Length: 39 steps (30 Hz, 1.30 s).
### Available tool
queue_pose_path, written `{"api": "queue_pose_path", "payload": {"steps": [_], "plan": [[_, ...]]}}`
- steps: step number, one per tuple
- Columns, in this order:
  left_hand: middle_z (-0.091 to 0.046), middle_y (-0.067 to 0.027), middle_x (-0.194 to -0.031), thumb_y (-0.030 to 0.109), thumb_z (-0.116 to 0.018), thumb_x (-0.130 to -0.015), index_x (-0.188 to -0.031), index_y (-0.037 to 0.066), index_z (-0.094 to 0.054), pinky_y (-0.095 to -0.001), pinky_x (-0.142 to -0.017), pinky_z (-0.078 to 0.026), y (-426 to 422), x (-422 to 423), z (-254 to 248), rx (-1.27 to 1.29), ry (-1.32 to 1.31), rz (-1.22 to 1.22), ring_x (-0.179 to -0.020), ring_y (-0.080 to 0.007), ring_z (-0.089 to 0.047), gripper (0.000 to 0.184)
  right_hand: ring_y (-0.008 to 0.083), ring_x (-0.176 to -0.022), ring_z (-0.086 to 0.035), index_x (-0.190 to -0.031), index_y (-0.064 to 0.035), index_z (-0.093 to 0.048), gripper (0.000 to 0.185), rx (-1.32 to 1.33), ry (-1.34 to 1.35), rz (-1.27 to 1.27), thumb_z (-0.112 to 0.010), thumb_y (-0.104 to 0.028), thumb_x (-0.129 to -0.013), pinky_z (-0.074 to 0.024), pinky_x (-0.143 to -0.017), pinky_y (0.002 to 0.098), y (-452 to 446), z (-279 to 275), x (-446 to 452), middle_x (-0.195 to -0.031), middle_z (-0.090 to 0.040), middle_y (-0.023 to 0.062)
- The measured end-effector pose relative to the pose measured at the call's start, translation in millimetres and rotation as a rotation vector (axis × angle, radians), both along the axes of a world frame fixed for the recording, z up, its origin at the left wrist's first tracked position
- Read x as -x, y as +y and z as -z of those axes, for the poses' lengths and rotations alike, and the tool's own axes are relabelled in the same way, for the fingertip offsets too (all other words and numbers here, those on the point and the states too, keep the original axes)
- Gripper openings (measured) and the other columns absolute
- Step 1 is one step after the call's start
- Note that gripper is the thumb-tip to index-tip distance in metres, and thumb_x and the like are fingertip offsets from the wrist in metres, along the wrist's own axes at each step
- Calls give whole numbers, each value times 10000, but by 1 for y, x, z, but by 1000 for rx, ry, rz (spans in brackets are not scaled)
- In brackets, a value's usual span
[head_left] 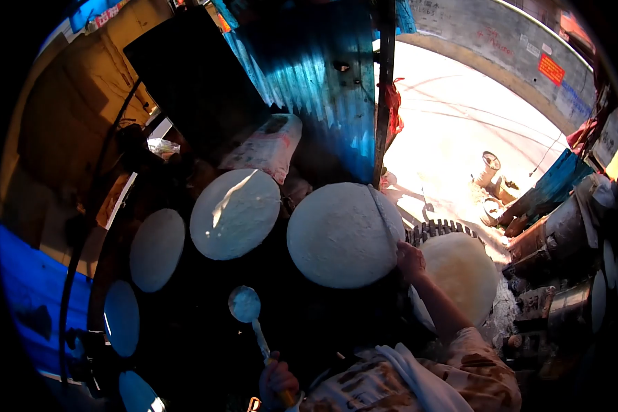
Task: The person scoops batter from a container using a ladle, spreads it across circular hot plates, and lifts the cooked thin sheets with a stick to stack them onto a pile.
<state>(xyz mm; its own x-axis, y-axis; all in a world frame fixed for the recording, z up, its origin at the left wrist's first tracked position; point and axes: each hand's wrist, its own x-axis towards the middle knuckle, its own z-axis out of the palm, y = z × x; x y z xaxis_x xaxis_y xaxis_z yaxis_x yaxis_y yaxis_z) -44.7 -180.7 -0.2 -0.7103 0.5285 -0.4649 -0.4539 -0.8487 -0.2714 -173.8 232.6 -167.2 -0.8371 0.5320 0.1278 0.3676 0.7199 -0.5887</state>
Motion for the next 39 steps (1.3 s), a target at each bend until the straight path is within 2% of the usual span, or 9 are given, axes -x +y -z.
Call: {"api": "queue_pose_path", "payload": {"steps": [3, 6, 11, 14, 16, 20, 33, 35, 39], "plan": [[-364, 17, -563, 151, -328, -966, -1161, 66, -458, -189, -435, -352, -8, -7, 18, -216, 158, -39, -422, -39, -373, 250, 210, -704, -598, -1013, 20, -630, 243, 526, 345, 204, -560, -118, -825, -466, -647, 319, 42, 45, 30, -658, -585, 51], [-350, 12, -587, 140, -323, -971, -1138, 53, -461, -177, -438, -354, -12, -20, 21, -165, 155, -178, -455, -39, -369, 234, 37, -309, -270, -1214, -100, -507, 340, 1177, 356, 186, -522, -204, -891, -201, -271, 203, -16, -14, 35, -448, -320, -58], [-360, 16, -580, 120, -356, -964, -1138, 76, -454, -155, -405, -339, -41, -58, 29, -181, 245, -423, -435, -24, -356, 205, 41, -466, -406, -1212, -14, -507, 395, 1249, 134, -259, -589, -147, -850, -314, -419, 185, -144, -18, 45, -548, -448, -37], [-361, 21, -579, 112, -362, -961, -1131, 77, -457, -152, -398, -337, -68, -89, 29, -126, 280, -543, -429, -21, -353, 198, 61, -582, -504, -1176, 13, -536, 348, 968, 111, -597, -555, -93, -845, -394, -524, 187, -233, -17, 33, -698, -570, 8], [-361, 24, -579, 112, -366, -960, -1126, 77, -461, -152, -398, -337, -88, -116, 29, -82, 300, -626, -426, -21, -351, 194, 76, -679, -549, -1139, 29, -555, 313, 1155, -28, -872, -505, -35, -837, -426, -601, 200, -302, -45, 8, -834, -614, 46], [-361, 26, -576, 100, -372, -954, -1122, 72, -461, -156, -394, -328, -126, -176, 30, -17, 335, -884, -414, -19, -342, 192, 51, -448, -451, -1012, -30, -574, 180, 1057, -368, -1234, -454, -76, -887, -350, -401, 181, -394, -56, -29, -598, -479, -24], [-363, 29, -550, 111, -335, -950, -1100, 5, -489, -166, -393, -360, -152, -327, 63, 147, 271, -1547, -391, -19, -382, 240, 108, -417, -478, -1182, -77, -454, 262, 1048, -896, -1401, -370, -150, -944, -414, -370, 238, -604, -86, -116, -634, -532, 49], [-356, 0, -579, 220, -323, -969, -935, 43, -543, -265, -397, -343, -154, -340, 87, 118, 463, -1523, -425, -106, -351, 285, 116, -417, -479, -1180, -87, -454, 263, 1075, -967, -1394, -351, -158, -948, -415, -373, 245, -638, -79, -107, -630, -530, 51], [-317, 19, -540, 234, -304, -977, -822, 65, -474, -230, -380, -302, -169, -327, 72, 222, 393, -1597, -410, -83, -318, 287, 123, -417, -477, -1171, -97, -458, 255, 1126, -1039, -1419, -353, -167, -949, -405, -370, 248, -691, -68, -89, -625, -528, 53]]}}
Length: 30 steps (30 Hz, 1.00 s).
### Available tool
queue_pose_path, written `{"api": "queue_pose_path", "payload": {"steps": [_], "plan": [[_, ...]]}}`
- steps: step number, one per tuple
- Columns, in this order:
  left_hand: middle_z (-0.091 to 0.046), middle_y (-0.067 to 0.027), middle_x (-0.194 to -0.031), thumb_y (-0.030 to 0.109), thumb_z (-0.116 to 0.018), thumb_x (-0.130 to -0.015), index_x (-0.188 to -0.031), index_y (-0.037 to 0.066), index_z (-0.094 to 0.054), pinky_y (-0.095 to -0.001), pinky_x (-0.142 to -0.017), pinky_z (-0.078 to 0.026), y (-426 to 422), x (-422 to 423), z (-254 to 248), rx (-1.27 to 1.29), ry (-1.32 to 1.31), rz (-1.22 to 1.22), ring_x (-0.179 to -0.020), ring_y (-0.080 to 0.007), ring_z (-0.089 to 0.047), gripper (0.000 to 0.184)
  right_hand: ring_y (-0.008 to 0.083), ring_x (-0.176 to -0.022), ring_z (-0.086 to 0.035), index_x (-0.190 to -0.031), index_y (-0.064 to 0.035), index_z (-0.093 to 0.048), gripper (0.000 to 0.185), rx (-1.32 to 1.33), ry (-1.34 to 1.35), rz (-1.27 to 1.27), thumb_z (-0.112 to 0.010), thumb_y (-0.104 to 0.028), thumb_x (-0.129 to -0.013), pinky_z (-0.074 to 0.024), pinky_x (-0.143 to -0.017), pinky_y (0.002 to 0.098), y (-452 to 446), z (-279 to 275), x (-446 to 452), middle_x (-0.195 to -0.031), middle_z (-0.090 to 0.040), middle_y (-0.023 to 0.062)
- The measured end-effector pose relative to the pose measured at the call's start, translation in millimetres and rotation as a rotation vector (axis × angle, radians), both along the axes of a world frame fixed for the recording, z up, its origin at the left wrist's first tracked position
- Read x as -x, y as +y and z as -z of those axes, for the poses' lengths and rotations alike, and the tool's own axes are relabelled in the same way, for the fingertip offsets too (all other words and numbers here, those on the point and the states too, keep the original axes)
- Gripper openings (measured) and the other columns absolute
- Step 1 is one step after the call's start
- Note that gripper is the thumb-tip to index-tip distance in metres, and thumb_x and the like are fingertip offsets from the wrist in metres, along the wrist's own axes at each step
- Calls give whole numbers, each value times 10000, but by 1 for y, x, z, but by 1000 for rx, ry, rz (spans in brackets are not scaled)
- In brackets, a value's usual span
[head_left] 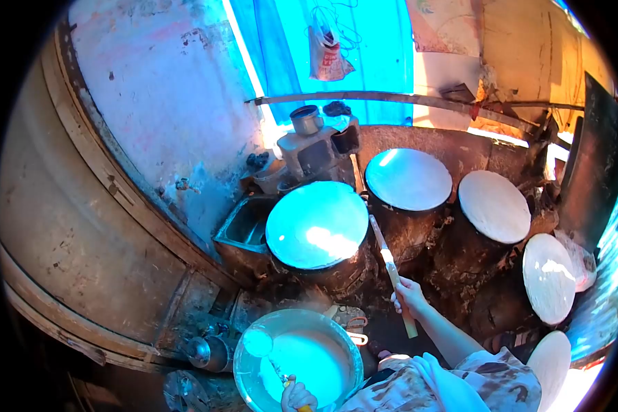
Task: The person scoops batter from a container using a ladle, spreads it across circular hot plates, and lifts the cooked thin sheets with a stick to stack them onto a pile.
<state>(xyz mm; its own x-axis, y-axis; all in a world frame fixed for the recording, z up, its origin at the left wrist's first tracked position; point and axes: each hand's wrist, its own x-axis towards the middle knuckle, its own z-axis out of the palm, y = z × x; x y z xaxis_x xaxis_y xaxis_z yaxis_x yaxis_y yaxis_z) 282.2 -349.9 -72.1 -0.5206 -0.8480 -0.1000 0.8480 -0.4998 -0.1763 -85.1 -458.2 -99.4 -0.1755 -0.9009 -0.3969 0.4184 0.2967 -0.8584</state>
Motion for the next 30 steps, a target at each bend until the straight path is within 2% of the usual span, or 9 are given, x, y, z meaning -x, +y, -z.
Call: {"api": "queue_pose_path", "payload": {"steps": [10, 13, 19, 22, 23, 24, 26, 28, 30], "plan": [[-367, 30, -562, 111, -326, -952, -1108, -13, -478, -168, -384, -362, -49, 35, -43, -184, 69, -272, -393, -15, -386, 251, 132, -422, -450, -1194, -101, -446, 264, -166, -83, -313, -378, -171, -949, -373, -378, 250, 11, -3, 48, -607, -509, 63], [-378, 15, -574, 102, -306, -957, -1156, 4, -465, -161, -379, -374, -59, 45, -52, -132, 30, -317, -397, -22, -402, 272, 124, -481, -484, -1192, -60, -508, 291, -172, -1, -427, -460, -146, -919, -368, -428, 218, 19, 19, 47, -647, -546, 50], [-395, 11, -586, 77, -324, -949, -1146, 6, -474, -150, -371, -356, -51, 43, -52, -135, 27, -358, -394, -12, -387, 258, 83, -399, -415, -1201, -55, -505, 298, -129, -35, -669, -453, -143, -921, -332, -366, 209, -37, -4, -14, -618, -535, 36], [-395, 13, -583, 81, -332, -948, -1134, 6, -473, -145, -369, -350, -38, 43, -57, -135, 9, -424, -390, -13, -377, 245, 76, -390, -436, -1198, -66, -504, 295, 42, 231, -723, -432, -116, -916, -325, -326, 204, -82, -6, -70, -583, -514, 25], [-395, 13, -583, 81, -332, -948, -1134, 6, -473, -145, -369, -350, -33, 40, -54, -118, 17, -442, -390, -13, -377, 245, 122, -453, -504, -1177, -94, -537, 295, 109, 362, -728, -492, -134, -888, -402, -406, 262, -96, -9, -88, -588, -526, 40], [-388, 17, -581, 92, -339, -951, -1118, 10, -473, -150, -367, -338, -26, 36, -48, -108, 29, -462, -391, -15, -363, 229, 220, -548, -574, -1127, -112, -554, 270, 585, 680, -650, -526, -152, -862, -461, -509, 336, -114, -2, -109, -649, -561, 104], [-381, 20, -580, 103, -347, -954, -1102, 13, -473, -155, -365, -326, -14, 28, -37, -86, 45, -489, -392, -17, -349, 214, 322, -701, -608, -1039, -133, -553, 264, 731, 1071, -672, -611, -227, -799, -481, -601, 415, -143, -10, -129, -772, -592, 153], [-380, 23, -593, 102, -334, -950, -1120, -16, -496, -141, -358, -346, 3, 22, -28, -24, 25, -529, -390, -7, -388, 262, 339, -732, -616, -1080, -71, -455, 481, 638, 1499, -550, -686, -310, -732, -485, -608, 434, -179, -10, -160, -813, -601, 159], [-382, 24, -596, 103, -337, -950, -1124, -14, -497, -143, -364, -349, 14, 21, -26, -52, 38, -564, -396, -6, -390, 264, 356, -759, -606, -1123, -55, -416, 542, 461, 1602, -714, -679, -331, -738, -477, -605, 445, -206, -10, -168, -850, -595, 173]]}}
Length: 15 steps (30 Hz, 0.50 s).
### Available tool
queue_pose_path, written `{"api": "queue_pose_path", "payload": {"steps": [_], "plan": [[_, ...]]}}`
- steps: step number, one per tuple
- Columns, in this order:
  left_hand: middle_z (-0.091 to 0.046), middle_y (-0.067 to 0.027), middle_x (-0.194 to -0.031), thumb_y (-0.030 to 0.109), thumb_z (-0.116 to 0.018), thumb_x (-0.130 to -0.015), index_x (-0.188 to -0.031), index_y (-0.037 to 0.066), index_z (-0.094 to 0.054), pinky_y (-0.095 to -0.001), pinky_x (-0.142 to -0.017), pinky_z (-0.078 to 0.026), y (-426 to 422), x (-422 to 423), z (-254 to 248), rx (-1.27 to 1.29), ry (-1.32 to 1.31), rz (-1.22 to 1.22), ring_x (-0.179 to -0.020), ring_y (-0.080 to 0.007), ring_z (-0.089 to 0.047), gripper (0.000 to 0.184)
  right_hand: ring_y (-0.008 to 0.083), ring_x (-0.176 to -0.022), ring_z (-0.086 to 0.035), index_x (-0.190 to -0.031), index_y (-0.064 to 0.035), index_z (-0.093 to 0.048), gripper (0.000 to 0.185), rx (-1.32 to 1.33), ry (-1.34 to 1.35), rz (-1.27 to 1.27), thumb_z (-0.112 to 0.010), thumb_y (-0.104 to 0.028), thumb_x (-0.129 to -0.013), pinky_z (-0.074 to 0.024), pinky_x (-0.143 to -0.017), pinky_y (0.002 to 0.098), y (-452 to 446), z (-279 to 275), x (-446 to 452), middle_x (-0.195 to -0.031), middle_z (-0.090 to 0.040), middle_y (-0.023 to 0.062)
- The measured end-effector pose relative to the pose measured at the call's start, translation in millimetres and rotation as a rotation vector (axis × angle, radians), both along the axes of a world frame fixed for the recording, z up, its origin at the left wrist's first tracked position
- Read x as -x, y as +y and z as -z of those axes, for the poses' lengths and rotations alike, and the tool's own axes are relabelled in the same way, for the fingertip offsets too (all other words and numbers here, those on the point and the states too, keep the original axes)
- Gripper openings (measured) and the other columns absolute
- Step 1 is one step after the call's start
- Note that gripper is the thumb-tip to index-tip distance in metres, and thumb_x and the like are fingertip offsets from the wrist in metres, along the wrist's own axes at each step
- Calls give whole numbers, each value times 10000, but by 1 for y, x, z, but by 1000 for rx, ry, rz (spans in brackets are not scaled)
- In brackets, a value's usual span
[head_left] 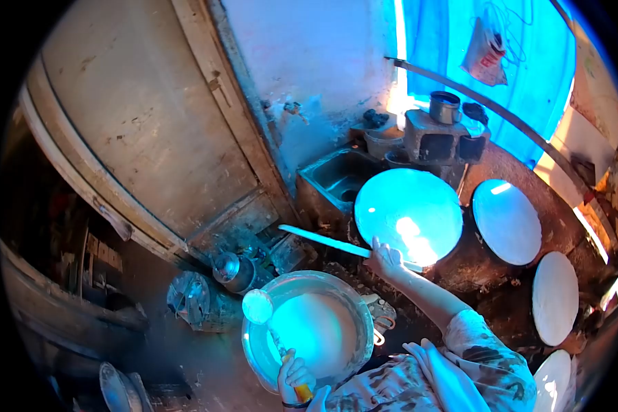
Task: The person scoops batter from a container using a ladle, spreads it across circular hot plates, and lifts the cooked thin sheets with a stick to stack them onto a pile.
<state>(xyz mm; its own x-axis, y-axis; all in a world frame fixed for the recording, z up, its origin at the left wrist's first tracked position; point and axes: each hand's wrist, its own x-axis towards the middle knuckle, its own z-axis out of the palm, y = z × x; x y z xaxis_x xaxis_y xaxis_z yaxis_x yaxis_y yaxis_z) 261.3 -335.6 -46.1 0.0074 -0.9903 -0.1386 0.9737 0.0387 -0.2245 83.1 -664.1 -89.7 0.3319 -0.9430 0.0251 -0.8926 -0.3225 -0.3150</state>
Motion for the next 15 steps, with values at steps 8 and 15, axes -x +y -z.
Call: {"api": "queue_pose_path", "payload": {"steps": [8, 15], "plan": [[-285, 36, -481, 311, -275, -986, -619, 138, -315, -200, -340, -241, 8, 12, 27, 127, 106, 58, -375, -58, -273, 408, 344, -669, -604, -646, -47, -625, 196, 218, -21, -97, -579, -201, -759, -480, -585, 449, -38, 8, 12, -738, -592, 182], [-381, 27, -601, 118, -344, -957, -1109, 6, -507, -153, -374, -346, -9, 23, 4, -91, 70, -95, -410, -10, -384, 249, 345, -629, -569, -604, -42, -561, 129, 527, -216, -87, -558, -117, -709, -467, -571, 460, -69, -33, 29, -708, -571, 163]]}}
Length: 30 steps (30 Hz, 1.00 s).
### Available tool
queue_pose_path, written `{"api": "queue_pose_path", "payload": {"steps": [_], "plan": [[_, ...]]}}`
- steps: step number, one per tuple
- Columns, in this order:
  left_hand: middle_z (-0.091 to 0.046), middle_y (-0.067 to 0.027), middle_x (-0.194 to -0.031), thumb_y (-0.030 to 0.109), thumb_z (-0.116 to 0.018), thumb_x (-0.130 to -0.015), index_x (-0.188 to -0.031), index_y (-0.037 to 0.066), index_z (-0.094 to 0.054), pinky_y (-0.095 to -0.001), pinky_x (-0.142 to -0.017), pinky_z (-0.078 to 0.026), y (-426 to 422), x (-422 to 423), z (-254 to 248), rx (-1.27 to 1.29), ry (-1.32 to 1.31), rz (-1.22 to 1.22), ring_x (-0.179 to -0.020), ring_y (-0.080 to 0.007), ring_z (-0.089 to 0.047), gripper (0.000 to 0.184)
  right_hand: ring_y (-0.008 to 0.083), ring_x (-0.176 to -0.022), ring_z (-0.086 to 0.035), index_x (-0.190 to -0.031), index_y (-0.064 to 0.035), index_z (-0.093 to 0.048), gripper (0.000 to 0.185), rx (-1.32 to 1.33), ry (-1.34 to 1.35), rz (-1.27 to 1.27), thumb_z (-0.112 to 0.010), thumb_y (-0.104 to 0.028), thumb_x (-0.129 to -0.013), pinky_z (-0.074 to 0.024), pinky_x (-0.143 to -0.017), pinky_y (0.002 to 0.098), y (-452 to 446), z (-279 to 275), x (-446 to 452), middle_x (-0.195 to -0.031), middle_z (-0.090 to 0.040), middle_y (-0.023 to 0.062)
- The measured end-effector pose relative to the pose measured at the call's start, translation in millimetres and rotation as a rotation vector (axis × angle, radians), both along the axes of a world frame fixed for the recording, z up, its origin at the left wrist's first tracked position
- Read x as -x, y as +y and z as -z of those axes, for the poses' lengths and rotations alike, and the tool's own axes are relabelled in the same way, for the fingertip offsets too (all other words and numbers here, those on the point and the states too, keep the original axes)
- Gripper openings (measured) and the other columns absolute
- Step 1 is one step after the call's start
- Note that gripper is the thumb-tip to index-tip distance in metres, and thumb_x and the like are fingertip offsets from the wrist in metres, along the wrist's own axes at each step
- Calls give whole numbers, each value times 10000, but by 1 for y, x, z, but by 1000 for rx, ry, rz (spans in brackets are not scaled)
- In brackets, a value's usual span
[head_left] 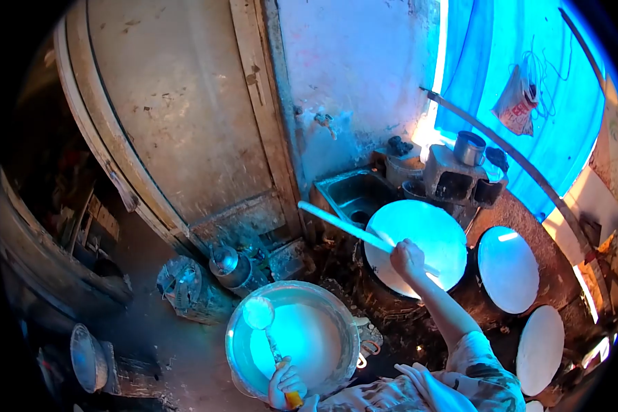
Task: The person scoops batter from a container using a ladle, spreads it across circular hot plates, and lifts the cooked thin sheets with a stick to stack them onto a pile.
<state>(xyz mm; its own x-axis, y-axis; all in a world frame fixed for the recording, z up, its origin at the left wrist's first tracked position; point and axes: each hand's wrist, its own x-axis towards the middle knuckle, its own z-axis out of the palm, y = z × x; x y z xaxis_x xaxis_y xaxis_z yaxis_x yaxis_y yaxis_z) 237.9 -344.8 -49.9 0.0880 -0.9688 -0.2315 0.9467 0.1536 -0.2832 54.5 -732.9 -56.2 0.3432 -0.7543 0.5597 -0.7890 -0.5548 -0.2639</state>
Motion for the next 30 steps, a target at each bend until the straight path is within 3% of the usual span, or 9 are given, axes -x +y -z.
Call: {"api": "queue_pose_path", "payload": {"steps": [8, 11, 12, 14, 18, 19, 21, 24, 30], "plan": [[-355, 33, -580, 117, -356, -958, -1077, 19, -480, -161, -375, -313, -24, 8, 19, 210, 32, 171, -412, -19, -344, 198, 322, -635, -556, -715, -71, -546, 59, 277, -171, 166, -587, -106, -692, -449, -568, 433, -42, -64, 94, -706, -543, 132], [-325, 43, -577, 120, -366, -959, -1047, 21, -473, -169, -391, -297, -16, 12, 25, 285, -13, 156, -438, -25, -334, 170, 304, -748, -586, -841, -47, -609, 204, 232, -132, 189, -671, -203, -725, -460, -666, 403, -19, -87, 73, -798, -594, 151], [-338, 45, -602, 133, -359, -964, -1112, 24, -487, -157, -383, -306, -11, 12, 20, 61, -100, 118, -433, -11, -335, 224, 298, -719, -584, -808, -31, -604, 177, 280, -259, 231, -634, -197, -753, -461, -655, 395, -10, -89, 86, -759, -593, 134], [-339, 34, -597, 92, -382, -948, -1168, 1, -451, -156, -399, -315, -14, 5, 26, 107, -80, 138, -433, -20, -327, 248, 289, -535, -559, -770, 11, -608, 210, 460, -206, 409, -640, -196, -762, -455, -490, 363, 8, -104, 126, -628, -576, 121], [-350, 30, -597, 73, -369, -947, -1131, 0, -483, -144, -387, -314, -18, -10, 24, 97, -18, 303, -425, -11, -346, 228, 231, -540, -604, -801, 20, -633, 275, 528, -212, 635, -651, -255, -798, -489, -490, 333, 81, -92, 228, -683, -649, 102], [-362, 24, -594, 70, -370, -944, -1117, -7, -485, -143, -385, -318, -17, -16, 34, 60, 17, 309, -416, -16, -352, 221, 165, -625, -542, -919, 7, -574, 154, 389, -403, 564, -564, -92, -801, -430, -519, 273, 102, -74, 241, -707, -562, 68], [-374, 19, -591, 67, -371, -941, -1104, -14, -486, -143, -383, -322, -20, -30, 46, 2, 60, 474, -408, -22, -359, 215, 114, -683, -447, -986, 0, -520, 211, 313, -374, 575, -463, 88, -803, -365, -564, 223, 155, -85, 246, -734, -449, 36], [-371, 26, -572, 79, -389, -939, -1095, -13, -488, -145, -406, -341, -17, -50, 63, -12, 324, 593, -431, -15, -367, 207, 380, -672, -446, -885, 0, -509, 225, 285, -149, 689, -494, 107, -687, -397, -592, 361, 235, -119, 226, -746, -439, 182], [-461, -6, -608, 68, -402, -914, -996, 2, -500, -172, -424, -398, -24, -49, 93, -375, 226, 822, -434, -53, -443, 144, 350, -624, -539, -761, -74, -498, 111, 87, 93, 942, -567, -33, -683, -407, -493, 449, 369, -75, 221, -729, -483, 117]]}}
